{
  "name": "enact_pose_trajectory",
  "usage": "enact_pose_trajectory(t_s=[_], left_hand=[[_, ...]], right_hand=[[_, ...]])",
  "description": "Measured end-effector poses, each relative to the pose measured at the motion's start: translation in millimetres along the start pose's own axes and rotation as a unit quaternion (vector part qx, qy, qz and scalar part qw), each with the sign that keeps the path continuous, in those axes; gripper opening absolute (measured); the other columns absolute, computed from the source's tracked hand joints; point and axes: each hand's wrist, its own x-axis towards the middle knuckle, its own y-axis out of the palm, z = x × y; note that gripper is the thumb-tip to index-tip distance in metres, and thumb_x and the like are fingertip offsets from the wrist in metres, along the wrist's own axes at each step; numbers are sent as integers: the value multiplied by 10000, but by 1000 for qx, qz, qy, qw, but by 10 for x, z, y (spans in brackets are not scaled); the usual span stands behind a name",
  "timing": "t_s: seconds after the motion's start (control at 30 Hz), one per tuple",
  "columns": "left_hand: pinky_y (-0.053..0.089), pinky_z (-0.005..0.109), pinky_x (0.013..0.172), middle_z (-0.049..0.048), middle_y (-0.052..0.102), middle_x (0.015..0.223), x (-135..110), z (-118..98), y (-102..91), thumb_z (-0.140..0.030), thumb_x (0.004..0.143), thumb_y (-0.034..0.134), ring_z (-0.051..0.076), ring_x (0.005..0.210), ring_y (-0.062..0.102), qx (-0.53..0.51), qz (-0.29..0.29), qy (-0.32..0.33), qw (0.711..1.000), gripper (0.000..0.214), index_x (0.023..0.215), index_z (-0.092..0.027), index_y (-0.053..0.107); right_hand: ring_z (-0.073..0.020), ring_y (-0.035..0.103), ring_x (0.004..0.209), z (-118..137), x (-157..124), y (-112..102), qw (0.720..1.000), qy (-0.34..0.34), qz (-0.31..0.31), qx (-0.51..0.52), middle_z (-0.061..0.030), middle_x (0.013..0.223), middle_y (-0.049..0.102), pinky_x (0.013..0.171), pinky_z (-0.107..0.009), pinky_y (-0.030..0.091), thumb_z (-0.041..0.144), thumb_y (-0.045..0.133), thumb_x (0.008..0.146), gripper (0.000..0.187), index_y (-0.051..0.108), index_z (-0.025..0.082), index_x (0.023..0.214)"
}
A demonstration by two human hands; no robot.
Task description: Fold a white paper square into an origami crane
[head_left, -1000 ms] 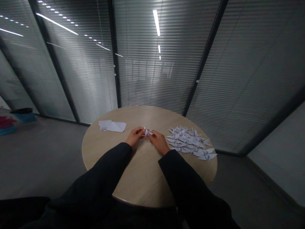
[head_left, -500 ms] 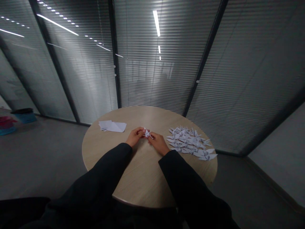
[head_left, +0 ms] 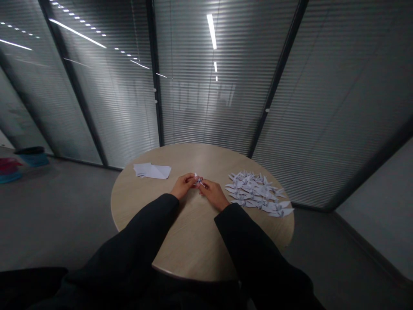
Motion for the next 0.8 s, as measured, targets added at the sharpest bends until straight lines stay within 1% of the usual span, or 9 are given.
enact_pose_trajectory(t_s=[0.1, 0.2, 0.33, 0.53, 0.8], left_hand=[[490, 316, 734, 82, 700, 862, -2, -6, 1, -488, 591, 737, 173, 759, 622, -1, 4, 1, 1000, 390, 770, -152, 651], [487, 319, 744, 74, 697, 833, 6, 2, -3, -476, 588, 743, 170, 746, 619, -1, -4, 3, 1000, 375, 753, -152, 651], [485, 325, 761, 75, 697, 845, 16, 18, -14, -483, 598, 733, 172, 756, 623, 3, -10, 7, 1000, 376, 751, -151, 645], [501, 326, 730, 84, 697, 865, 21, 34, -25, -516, 597, 721, 172, 748, 627, 1, -10, 10, 1000, 414, 766, -147, 638], [510, 324, 715, 79, 699, 852, -1, -20, 5, -540, 567, 727, 176, 754, 628, 3, -6, 2, 1000, 438, 742, -150, 635]], right_hand=[[-118, 554, 578, -15, 1, 0, 1000, 1, -7, 1, 8, 600, 599, 567, -213, 370, 315, 462, 850, 237, 638, 162, 808], [-117, 555, 582, -24, 3, -3, 1000, 0, -14, -2, 7, 607, 601, 565, -209, 369, 316, 465, 849, 230, 625, 165, 782], [-116, 554, 573, -18, 2, -8, 1000, 4, -11, 1, 10, 594, 594, 565, -210, 375, 346, 465, 856, 252, 617, 169, 761], [-112, 565, 572, -23, 2, -3, 1000, 7, -9, 10, -2, 616, 608, 569, -210, 389, 394, 420, 883, 321, 619, 161, 789], [-108, 564, 579, -22, 3, 2, 1000, 1, -12, 5, -4, 618, 607, 564, -204, 391, 383, 423, 885, 322, 617, 162, 755]])
